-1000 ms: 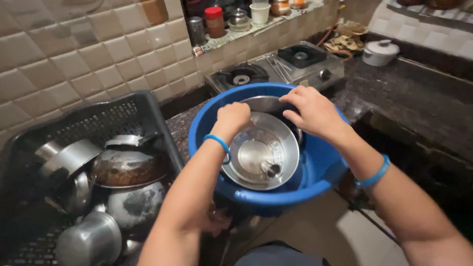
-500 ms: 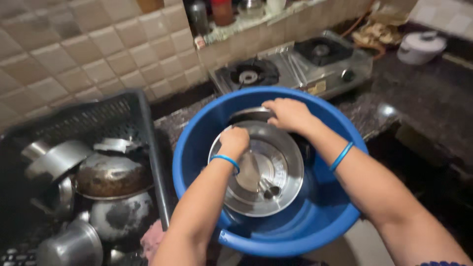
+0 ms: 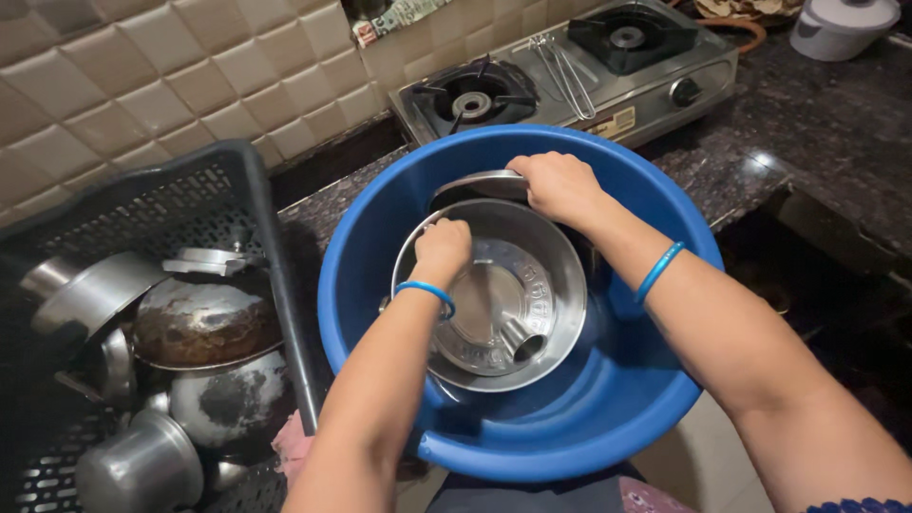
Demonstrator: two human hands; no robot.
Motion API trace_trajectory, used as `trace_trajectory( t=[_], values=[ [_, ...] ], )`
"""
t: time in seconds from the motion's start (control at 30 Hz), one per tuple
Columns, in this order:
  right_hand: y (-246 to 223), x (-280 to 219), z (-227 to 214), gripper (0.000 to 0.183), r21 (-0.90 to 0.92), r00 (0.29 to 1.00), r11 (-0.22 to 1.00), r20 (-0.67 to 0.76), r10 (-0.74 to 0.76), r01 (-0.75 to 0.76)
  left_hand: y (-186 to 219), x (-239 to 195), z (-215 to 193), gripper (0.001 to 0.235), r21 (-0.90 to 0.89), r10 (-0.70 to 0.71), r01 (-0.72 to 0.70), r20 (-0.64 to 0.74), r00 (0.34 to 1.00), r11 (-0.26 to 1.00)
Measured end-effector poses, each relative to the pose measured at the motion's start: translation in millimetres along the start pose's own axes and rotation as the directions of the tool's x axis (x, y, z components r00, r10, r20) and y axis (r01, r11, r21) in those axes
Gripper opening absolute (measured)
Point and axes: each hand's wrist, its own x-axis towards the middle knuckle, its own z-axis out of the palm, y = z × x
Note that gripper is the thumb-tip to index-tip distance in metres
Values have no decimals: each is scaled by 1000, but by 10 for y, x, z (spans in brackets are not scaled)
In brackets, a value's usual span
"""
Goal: The person washes various metal kitchenware items in a blue basin filled with water. They rinse and wipe items including a small metal cup, spoons, a large lid, a pot, and a pressure cooker base. The person uses a pink cloth to wipe the items and places them on a metal storage rack or in a dish drainer.
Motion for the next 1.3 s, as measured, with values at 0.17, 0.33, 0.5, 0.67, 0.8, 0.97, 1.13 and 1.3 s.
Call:
trace_trajectory(
  t=[0.17,0.33,0.5,0.67,0.8,0.97,1.13,1.3],
  values=[
    [78,-10,-38,32,73,973,992,-212,-88,106,118,-120,-728,36,-226,40,-54,-68,997,973],
    [18,-114,-317,37,84,916,986,-390,-100,143,332,-453,-1421,29,-106,342,-397,-341,876,912],
    [-111,-250,-684,37,92,878,988,-474,-68,126,465,-522,-1663,10,121,528,-564,-549,648,817],
    [-203,-347,-870,31,108,799,976,-594,-91,192,489,-603,-1793,14,257,581,-591,-672,459,764],
    [-199,-385,-920,30,163,762,963,-645,-61,215,451,-600,-1773,13,172,519,-615,-730,444,770],
    [-68,-369,-920,33,293,715,907,-699,-11,301,372,-535,-1670,15,36,430,-626,-758,491,779],
    [313,-296,-938,23,567,633,739,-733,251,364,235,-434,-1522,19,-201,234,-592,-784,575,781],
    [722,-547,-1085,26,763,490,434,-643,589,479,-10,-166,-1322,22,-565,-117,-474,-717,687,675]
  ],
)
